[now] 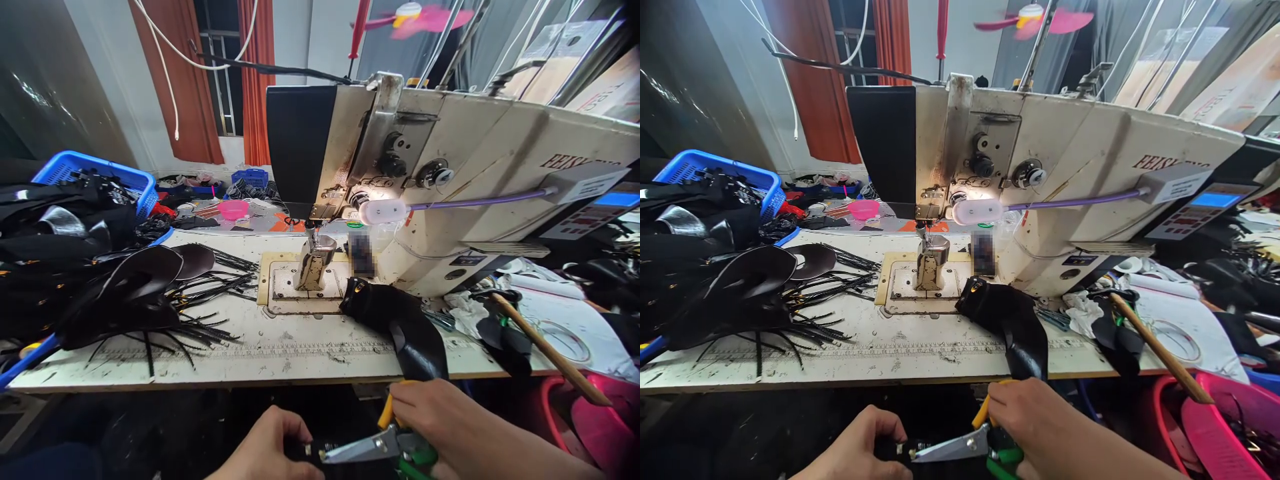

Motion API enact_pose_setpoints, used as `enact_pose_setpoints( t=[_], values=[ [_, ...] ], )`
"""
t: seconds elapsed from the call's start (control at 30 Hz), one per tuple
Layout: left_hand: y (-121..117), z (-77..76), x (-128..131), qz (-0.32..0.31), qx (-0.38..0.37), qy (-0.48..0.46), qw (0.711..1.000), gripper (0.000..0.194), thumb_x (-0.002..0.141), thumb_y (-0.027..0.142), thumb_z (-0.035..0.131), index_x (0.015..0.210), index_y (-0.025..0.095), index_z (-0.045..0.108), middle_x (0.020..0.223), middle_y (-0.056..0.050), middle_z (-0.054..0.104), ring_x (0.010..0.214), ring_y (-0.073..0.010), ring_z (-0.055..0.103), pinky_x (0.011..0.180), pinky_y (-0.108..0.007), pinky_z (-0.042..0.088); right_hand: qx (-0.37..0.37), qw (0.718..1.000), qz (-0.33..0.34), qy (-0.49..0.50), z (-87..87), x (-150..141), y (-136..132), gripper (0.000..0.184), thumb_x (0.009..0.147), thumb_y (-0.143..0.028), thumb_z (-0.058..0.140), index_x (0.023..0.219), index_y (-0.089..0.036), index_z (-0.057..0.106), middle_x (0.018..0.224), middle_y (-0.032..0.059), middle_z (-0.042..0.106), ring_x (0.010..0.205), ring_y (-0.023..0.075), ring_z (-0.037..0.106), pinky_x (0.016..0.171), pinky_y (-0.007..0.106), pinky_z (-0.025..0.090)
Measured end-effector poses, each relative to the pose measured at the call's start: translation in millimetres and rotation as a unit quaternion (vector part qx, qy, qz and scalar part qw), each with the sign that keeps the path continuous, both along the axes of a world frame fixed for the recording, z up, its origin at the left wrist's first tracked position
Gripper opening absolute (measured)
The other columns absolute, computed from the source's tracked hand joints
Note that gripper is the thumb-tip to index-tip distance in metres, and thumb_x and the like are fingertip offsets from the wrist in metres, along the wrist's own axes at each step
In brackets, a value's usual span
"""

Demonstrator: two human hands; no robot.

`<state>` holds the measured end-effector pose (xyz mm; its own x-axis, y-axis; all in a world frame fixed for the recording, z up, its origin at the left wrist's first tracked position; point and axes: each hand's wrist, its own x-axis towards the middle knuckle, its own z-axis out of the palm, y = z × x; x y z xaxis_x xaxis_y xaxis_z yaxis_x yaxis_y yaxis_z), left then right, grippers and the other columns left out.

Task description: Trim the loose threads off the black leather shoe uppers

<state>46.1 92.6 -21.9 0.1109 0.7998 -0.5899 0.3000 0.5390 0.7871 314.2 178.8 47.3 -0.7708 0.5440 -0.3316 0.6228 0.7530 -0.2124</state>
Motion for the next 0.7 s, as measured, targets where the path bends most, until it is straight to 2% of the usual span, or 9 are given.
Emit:
enact_pose_setpoints(
  t=[0.2,0.3,0.43,0.57,0.7],
  values=[
    [0,3.8,1,0.025,-0.024,0.043,0.998,0.035,0.051,0.024,0.080,0.081,0.019,0.063,0.085,0.001,0.057,0.080,-0.0200,0.053,0.071,-0.028,0.039,0.068,0.997,0.023,-0.034,-21.7,4,-5,0.028,0.059,-0.002,0.054,0.080,-0.019,0.063,0.087,0.0053,0.067,0.074,0.0252,0.066,0.060,0.032,0.040],
    [2,3.1,-1,-0.008,-0.039,0.033,0.999,0.037,0.052,0.026,0.080,0.085,0.020,0.063,0.082,0.002,0.058,0.077,-0.0192,0.053,0.071,-0.028,0.039,0.037,0.998,-0.027,-0.034,-28.7,6,-10,0.029,0.059,-0.002,0.054,0.081,-0.018,0.064,0.087,0.0055,0.068,0.074,0.0265,0.067,0.063,0.034,0.045],
    [6,11.7,1,-0.030,-0.051,0.070,0.996,0.042,0.051,0.028,0.080,0.090,0.021,0.064,0.086,0.001,0.057,0.079,-0.0209,0.053,0.074,-0.029,0.040,0.004,0.996,-0.088,0.009,-22.1,3,-13,0.024,0.065,-0.005,0.053,0.083,-0.019,0.064,0.086,0.0048,0.068,0.079,0.0249,0.067,0.070,0.033,0.048],
    [6,21.6,7,-0.017,-0.038,0.106,0.993,0.039,0.052,0.027,0.078,0.088,0.020,0.064,0.088,0.000,0.055,0.077,-0.0205,0.052,0.076,-0.030,0.039,0.038,0.995,-0.062,0.064,-13.3,0,-19,0.032,0.057,-0.006,0.054,0.083,-0.021,0.064,0.088,0.0034,0.069,0.078,0.0218,0.067,0.069,0.028,0.047],
    [5,24.2,9,-0.026,-0.022,0.116,0.993,0.036,0.051,0.027,0.078,0.082,0.020,0.062,0.084,0.000,0.054,0.081,-0.0224,0.052,0.078,-0.030,0.039,0.057,0.994,-0.055,0.070,-15.3,1,-25,0.031,0.060,-0.006,0.053,0.085,-0.021,0.064,0.089,0.0035,0.070,0.078,0.0222,0.068,0.069,0.028,0.048]
  ],
)
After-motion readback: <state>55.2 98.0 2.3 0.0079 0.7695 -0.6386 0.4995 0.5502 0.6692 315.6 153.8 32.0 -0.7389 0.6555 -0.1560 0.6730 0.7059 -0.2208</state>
